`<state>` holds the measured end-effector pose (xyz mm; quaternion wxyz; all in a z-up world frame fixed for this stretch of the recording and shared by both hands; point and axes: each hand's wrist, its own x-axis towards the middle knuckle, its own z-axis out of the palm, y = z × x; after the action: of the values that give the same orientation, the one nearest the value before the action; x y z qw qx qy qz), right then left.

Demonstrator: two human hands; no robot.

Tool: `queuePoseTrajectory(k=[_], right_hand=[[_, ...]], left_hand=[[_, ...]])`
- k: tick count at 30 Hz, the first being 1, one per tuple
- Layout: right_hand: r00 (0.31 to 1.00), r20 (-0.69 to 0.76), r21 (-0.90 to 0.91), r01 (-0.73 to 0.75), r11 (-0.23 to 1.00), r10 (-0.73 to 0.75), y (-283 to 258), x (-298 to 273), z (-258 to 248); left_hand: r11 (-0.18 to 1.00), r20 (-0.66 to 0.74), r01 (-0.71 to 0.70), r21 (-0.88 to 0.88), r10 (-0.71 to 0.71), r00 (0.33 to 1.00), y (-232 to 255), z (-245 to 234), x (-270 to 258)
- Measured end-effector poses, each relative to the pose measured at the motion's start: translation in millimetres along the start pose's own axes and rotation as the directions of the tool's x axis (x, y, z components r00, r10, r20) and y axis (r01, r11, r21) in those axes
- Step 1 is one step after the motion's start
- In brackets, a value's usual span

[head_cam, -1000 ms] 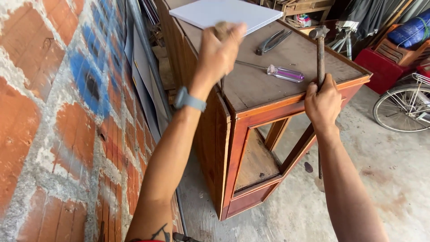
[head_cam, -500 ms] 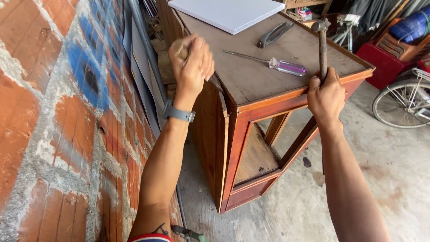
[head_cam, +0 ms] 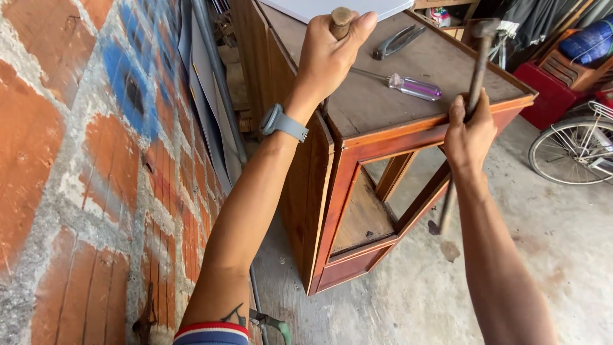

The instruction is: The person uses a screwdriver to loosen a screw on a wooden cabinet, then uses a hammer to tap the cabinet frame and pry a joint apart. The person continues to hammer and pry along the cabinet edge to separate the frame.

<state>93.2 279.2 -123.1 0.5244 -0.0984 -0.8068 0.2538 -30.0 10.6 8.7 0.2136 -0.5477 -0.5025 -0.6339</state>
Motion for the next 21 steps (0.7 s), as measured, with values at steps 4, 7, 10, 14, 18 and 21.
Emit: queuePoseTrajectory(k=[4, 7, 10, 14, 18, 21], right_hand=[[0.953, -0.087, 0.292, -0.253, 0.922, 0.289, -83, -52, -31], [0.843, -0.023, 0.640, -0.400, 0.656, 0.537, -108, -119, -45], [0.857, 0.114, 0.740, -0.411, 0.532, 0.503, -96, -215, -43], [0.815, 0.168, 0.765, -0.462, 0.448, 0.554, -68, -318, -24], [0.759, 0.215, 0.746, -0.534, 0.398, 0.615, -67, -385, -23], [0.800, 0.368, 0.801, -0.531, 0.275, 0.474, -75, -407, -20]], left_hand=[[1.000, 0.002, 0.016, -0.014, -0.016, 1.000, 8, 6, -6], [0.997, 0.097, -0.072, 0.005, 0.071, 0.993, 12, 11, -2], [0.985, -0.081, 0.151, -0.080, -0.157, 0.984, 21, 0, 10], [0.990, -0.055, -0.120, -0.079, 0.116, 0.992, 79, 0, -9], [0.940, -0.146, -0.180, 0.291, 0.230, 0.962, 150, 8, -108], [0.934, -0.270, -0.317, -0.162, 0.267, 0.925, 148, 39, -193]])
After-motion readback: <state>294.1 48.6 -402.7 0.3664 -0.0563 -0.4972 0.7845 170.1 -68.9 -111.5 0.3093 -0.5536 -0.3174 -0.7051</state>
